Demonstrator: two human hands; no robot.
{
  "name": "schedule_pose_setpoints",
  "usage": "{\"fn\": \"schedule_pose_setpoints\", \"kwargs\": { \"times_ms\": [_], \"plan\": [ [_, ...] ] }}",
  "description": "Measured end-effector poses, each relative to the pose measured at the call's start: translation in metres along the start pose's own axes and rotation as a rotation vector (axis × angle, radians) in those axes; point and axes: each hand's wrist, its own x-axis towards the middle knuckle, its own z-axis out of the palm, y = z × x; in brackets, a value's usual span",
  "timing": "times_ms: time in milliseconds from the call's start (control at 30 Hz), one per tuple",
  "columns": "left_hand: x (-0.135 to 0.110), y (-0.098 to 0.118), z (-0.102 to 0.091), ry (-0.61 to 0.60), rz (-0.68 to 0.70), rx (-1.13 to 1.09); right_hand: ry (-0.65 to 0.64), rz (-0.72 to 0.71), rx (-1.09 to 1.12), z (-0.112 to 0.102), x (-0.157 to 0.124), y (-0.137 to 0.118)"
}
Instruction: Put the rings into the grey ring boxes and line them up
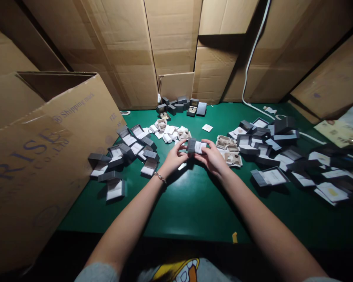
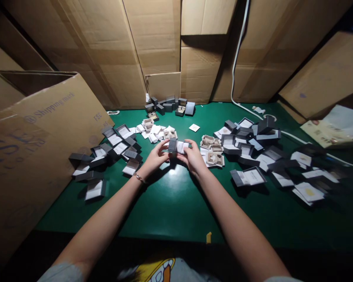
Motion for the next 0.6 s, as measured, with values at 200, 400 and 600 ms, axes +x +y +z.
{"fn": "schedule_pose_setpoints", "kwargs": {
  "times_ms": [200,400,600],
  "plan": [
    [0.0,0.0,-0.003,0.211,0.112,0.136,-0.216,0.006,-0.185,0.009,-0.01,0.011],
    [0.005,0.005,-0.011,0.099,0.023,0.026,-0.333,-0.112,-0.328,0.011,-0.013,0.014],
    [-0.002,0.005,-0.004,-0.022,-0.051,0.132,-0.071,-0.416,-0.534,0.002,-0.011,0.012]
  ]
}}
